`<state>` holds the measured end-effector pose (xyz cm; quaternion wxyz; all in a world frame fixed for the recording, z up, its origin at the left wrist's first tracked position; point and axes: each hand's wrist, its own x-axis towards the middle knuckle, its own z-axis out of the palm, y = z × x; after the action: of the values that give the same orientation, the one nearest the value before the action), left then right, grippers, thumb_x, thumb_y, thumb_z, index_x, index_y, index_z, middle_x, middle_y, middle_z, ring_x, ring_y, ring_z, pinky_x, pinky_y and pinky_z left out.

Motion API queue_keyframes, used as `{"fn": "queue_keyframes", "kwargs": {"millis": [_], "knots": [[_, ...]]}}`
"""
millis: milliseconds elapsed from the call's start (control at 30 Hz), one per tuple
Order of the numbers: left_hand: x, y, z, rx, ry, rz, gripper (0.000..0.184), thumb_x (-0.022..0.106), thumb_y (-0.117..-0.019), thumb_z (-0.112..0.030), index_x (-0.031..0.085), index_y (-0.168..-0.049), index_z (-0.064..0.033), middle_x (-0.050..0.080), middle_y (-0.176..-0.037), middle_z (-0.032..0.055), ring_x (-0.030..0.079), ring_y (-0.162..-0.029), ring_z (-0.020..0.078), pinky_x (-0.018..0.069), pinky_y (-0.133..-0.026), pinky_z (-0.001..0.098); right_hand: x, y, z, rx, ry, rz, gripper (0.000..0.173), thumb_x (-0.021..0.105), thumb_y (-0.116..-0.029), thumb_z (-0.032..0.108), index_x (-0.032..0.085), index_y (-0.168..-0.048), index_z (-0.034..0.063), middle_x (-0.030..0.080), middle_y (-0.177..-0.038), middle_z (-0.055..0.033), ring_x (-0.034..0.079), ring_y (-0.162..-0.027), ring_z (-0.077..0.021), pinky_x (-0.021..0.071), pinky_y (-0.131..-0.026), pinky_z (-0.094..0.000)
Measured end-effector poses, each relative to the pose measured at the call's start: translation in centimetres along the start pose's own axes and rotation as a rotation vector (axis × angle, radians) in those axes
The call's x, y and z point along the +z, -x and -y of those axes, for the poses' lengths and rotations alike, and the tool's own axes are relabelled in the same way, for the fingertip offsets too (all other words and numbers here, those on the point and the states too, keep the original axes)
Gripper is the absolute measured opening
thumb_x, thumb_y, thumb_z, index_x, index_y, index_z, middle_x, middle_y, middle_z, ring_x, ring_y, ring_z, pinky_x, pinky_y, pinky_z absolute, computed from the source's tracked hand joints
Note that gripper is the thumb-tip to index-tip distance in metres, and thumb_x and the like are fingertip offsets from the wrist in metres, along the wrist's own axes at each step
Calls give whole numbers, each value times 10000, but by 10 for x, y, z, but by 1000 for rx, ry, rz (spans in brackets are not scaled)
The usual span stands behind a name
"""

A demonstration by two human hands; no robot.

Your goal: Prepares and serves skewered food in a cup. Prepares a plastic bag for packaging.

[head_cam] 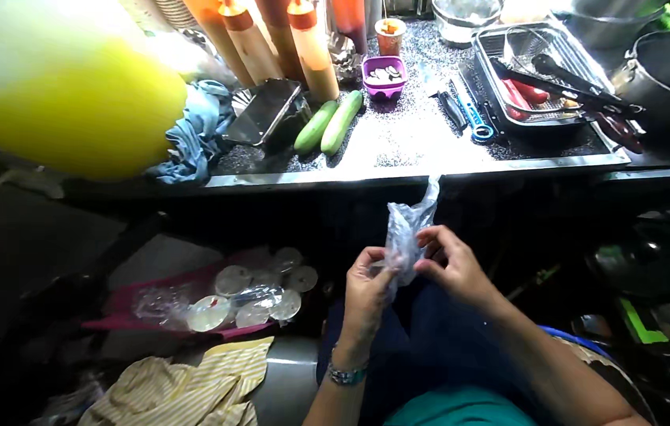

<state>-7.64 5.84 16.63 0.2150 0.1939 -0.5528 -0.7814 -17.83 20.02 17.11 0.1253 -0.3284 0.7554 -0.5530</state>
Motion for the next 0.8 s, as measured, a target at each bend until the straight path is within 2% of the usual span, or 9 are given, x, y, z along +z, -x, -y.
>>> {"fn": "queue_keyframes", "kwargs": {"millis": [167, 267, 367, 433, 533, 633, 700, 767, 800], "knots": [[6, 8, -1, 8, 66, 51, 155, 550, -1014, -32, 692, -1065, 1, 743, -952, 37, 711, -882, 101, 601, -838, 283, 8, -11, 0, 107, -336, -26, 125, 622, -997, 122, 674, -1012, 10, 713, -890, -17, 689, -796, -42, 595, -766, -236], [-8, 7, -9, -129, 343, 21, 297, 330, -1093, -114, 619, -1109, -48, 738, -979, 70, 730, -914, 156, 614, -863, 341, -2, -16, -13, 196, -430, -107, 56, 602, -998, 51, 630, -968, 13, 695, -826, -34, 691, -748, -85, 606, -735, -273], [-25, 8, -11, -193, 470, 116, 260, 420, -1076, -191, 663, -1017, -120, 707, -855, 31, 709, -797, 116, 618, -772, 301, -9, -20, -23, 306, -575, -142, 41, 549, -1011, -19, 582, -987, -19, 690, -834, -55, 706, -729, -119, 628, -719, -304], [-30, 12, -5, -148, 323, 248, 121, 654, -947, -198, 636, -1061, -163, 693, -853, -19, 685, -767, 62, 595, -725, 245, -12, -20, -18, 455, -807, -113, 86, 462, -1055, 0, 543, -1028, 11, 684, -813, -30, 702, -720, -121, 621, -722, -313], [-29, 20, 4, -21, -187, 189, 422, 724, -789, -36, 521, -1158, -69, 686, -876, -38, 679, -750, 27, 591, -680, 206, -14, -18, -11, 550, -986, -62, 174, 395, -1102, 133, 553, -1064, 71, 617, -733, 30, 616, -628, -67, 558, -631, -242], [-34, 6, 25, 138, -800, -105, 376, 714, -863, -103, 557, -1148, 86, 636, -773, 45, 589, -652, 14, 523, -630, 233, 0, -10, 2, 384, -799, 20, 109, 489, -1065, 117, 562, -1052, 37, 545, -714, 41, 514, -574, -19, 458, -546, -192], [-48, -5, 34, 34, -795, -131, 330, 568, -934, -62, 559, -1189, 147, 650, -873, 164, 610, -760, 134, 533, -748, 360, 14, -1, 10, 162, -526, 73, 158, 579, -1024, 95, 594, -1018, -62, 556, -732, -26, 508, -621, -44, 457, -612, -222], [-67, -11, 40, -181, -489, -37, 195, 446, -1006, -120, 587, -886, -56, 600, -626, -20, 578, -544, 26, 517, -540, 216, 23, 5, 10, -61, -197, 66, 251, 632, -1000, 149, 650, -961, -98, 615, -722, -149, 591, -651, -209, 486, -636, -381], [-76, -12, 38, -356, -161, 138, 384, 404, -1044, -285, 572, -714, -185, 532, -527, -82, 498, -444, -1, 422, -433, 175, 25, 7, 6, -146, -48, 47, 270, 644, -993, 183, 663, -948, -83, 637, -714, -179, 645, -663, -280, 513, -633, -451]]}}
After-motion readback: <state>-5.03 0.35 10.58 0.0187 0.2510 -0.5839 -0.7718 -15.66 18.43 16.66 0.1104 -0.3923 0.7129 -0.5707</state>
